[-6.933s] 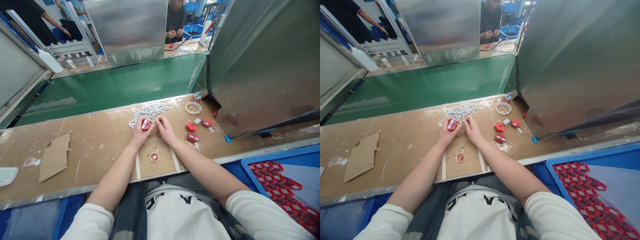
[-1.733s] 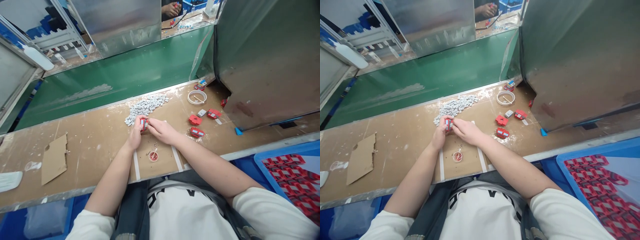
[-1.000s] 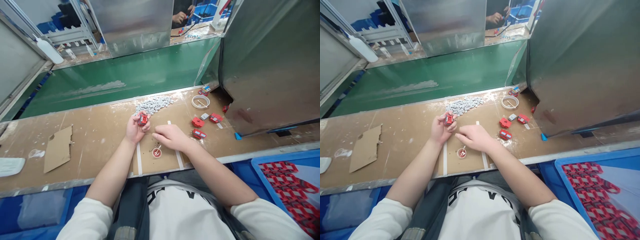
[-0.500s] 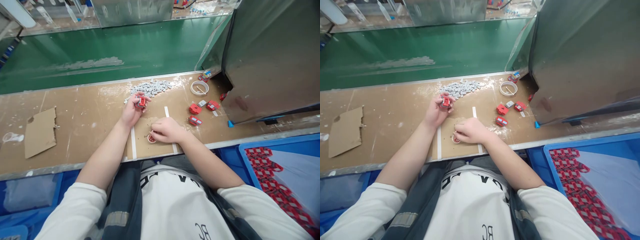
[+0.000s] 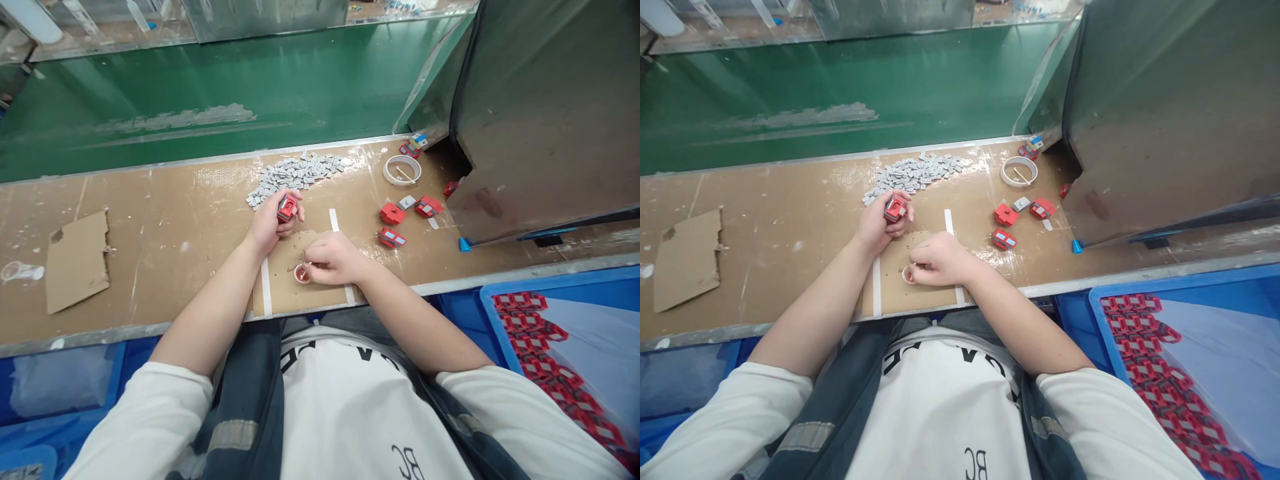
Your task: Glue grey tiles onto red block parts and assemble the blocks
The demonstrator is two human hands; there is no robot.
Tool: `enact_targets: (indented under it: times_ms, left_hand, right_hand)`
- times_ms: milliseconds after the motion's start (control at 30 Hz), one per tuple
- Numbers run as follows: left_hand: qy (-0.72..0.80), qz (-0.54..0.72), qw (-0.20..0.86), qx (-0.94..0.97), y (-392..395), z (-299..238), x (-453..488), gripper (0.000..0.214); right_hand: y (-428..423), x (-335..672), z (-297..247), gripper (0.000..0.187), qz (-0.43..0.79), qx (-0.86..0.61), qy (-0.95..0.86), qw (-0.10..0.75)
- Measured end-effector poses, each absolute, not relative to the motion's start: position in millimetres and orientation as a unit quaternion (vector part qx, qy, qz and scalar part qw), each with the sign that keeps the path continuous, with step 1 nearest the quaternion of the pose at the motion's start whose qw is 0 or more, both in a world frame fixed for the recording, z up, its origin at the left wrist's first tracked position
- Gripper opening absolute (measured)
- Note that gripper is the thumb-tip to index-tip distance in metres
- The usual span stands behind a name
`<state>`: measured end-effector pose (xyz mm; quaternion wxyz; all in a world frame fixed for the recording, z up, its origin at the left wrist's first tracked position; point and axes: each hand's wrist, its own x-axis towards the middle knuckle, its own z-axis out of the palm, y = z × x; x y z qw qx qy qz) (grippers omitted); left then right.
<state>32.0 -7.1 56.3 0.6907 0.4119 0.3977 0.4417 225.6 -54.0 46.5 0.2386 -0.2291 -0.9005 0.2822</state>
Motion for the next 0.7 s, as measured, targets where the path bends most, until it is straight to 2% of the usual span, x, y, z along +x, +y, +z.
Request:
enact_targets:
  times_ms: [167, 400, 500, 633, 700]
  left_hand:
    - [0.389, 0.444, 0.68, 0.434, -11, 57, 34, 0.042]
    - [0.412, 0.437, 0.646, 0.47, -13, 55, 35, 0.039]
    - [0.418, 0.414, 0.651, 0.479, -15, 55, 36, 0.035]
    - [0.447, 0.374, 0.639, 0.502, -18, 55, 37, 0.032]
    - [0.464, 0.363, 0.623, 0.515, -18, 56, 37, 0.032]
  right_hand:
    - [-51, 229, 45, 0.034, 0.296, -0.273, -0.868, 0.291]
    - [-49, 234, 46, 0.037, 0.344, -0.252, -0.86, 0.28]
    - [-47, 235, 46, 0.038, 0.349, -0.282, -0.822, 0.351]
    - [-45, 234, 46, 0.042, 0.298, -0.401, -0.722, 0.479]
    - [-43, 232, 47, 0.044, 0.276, -0.434, -0.688, 0.512]
